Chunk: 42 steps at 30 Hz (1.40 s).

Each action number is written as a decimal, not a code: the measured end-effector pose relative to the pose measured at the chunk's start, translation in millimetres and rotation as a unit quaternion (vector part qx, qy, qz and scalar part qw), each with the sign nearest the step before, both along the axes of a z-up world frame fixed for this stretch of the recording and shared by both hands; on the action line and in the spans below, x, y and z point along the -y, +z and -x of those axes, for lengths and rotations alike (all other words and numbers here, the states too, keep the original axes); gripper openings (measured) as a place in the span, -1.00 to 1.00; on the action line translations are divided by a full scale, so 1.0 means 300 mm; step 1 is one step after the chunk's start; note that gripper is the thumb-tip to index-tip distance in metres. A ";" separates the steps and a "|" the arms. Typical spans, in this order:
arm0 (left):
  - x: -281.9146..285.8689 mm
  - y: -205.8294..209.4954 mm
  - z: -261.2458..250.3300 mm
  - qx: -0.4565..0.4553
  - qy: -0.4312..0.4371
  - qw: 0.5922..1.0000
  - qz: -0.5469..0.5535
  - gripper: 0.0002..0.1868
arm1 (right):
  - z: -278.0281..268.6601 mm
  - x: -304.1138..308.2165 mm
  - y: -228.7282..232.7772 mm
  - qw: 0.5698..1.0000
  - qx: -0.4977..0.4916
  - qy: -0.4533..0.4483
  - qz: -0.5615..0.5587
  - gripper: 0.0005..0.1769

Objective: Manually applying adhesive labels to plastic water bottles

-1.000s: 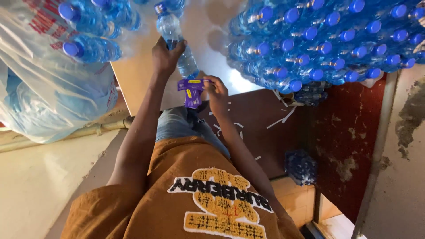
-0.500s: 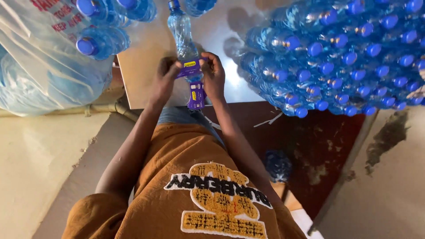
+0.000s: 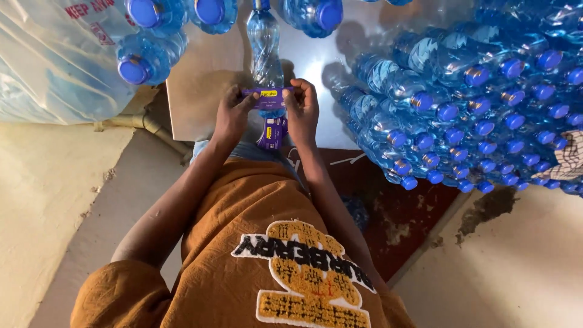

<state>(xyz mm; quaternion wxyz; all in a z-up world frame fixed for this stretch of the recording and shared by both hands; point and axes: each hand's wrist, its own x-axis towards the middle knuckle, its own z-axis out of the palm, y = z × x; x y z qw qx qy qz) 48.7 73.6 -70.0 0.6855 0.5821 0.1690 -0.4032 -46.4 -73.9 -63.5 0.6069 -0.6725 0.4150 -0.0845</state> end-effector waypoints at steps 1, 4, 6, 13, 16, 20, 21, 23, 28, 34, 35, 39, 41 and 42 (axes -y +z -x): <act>-0.003 -0.007 0.004 -0.005 0.003 1.000 0.005 -0.78 | -0.006 -0.001 0.013 1.000 0.000 0.003 0.000 -0.65; -0.008 -0.023 0.018 -0.005 0.001 1.000 0.005 -0.78 | -0.005 0.004 0.003 1.000 -0.006 0.008 -0.001 -0.65; -0.011 -0.052 0.027 0.004 -0.003 1.000 0.003 -0.77 | -0.004 -0.001 -0.026 1.000 -0.008 0.010 0.000 -0.65; -0.035 -0.069 0.047 0.016 -0.032 0.999 0.016 -0.55 | 0.053 -0.009 -0.049 0.995 0.002 0.062 -0.076 -0.53; -0.054 -0.053 0.055 0.017 -0.066 0.997 0.022 -0.40 | 0.080 0.026 -0.034 0.979 0.016 0.103 -0.173 -0.32; -0.095 -0.130 0.105 0.046 -0.126 0.991 0.018 -0.26 | 0.076 0.032 -0.011 0.964 0.020 0.120 -0.236 -0.11; -0.093 -0.130 0.104 0.048 -0.126 0.991 0.018 -0.26 | 0.065 0.034 0.013 0.964 0.022 0.119 -0.235 -0.11; -0.088 -0.131 0.095 -0.004 -0.057 0.998 0.039 -0.20 | 0.036 0.040 0.059 0.960 0.004 0.131 -0.247 -0.12; -0.081 -0.074 0.111 0.053 -0.075 0.995 0.028 -0.18 | 0.051 0.018 0.060 0.960 -0.014 0.128 -0.249 -0.02; -0.057 -0.047 0.066 -0.028 -0.073 0.994 0.083 -0.05 | 0.031 -0.002 0.032 0.947 0.052 0.088 -0.305 -0.16; -0.049 -0.042 0.059 -0.051 -0.054 0.991 0.107 0.01 | 0.020 -0.017 0.000 0.947 0.076 0.048 -0.309 -0.19; -0.026 -0.016 0.061 -0.073 -0.022 0.988 0.135 -0.03 | -0.049 -0.049 0.056 0.965 0.049 0.026 -0.255 -0.24; -0.040 -0.041 0.066 -0.103 0.014 0.982 0.157 -0.06 | -0.031 -0.056 -0.027 0.969 0.056 -0.025 -0.240 -0.45; -0.042 -0.039 0.059 -0.103 0.013 0.982 0.157 -0.06 | -0.030 -0.056 -0.047 0.969 0.057 -0.026 -0.240 -0.45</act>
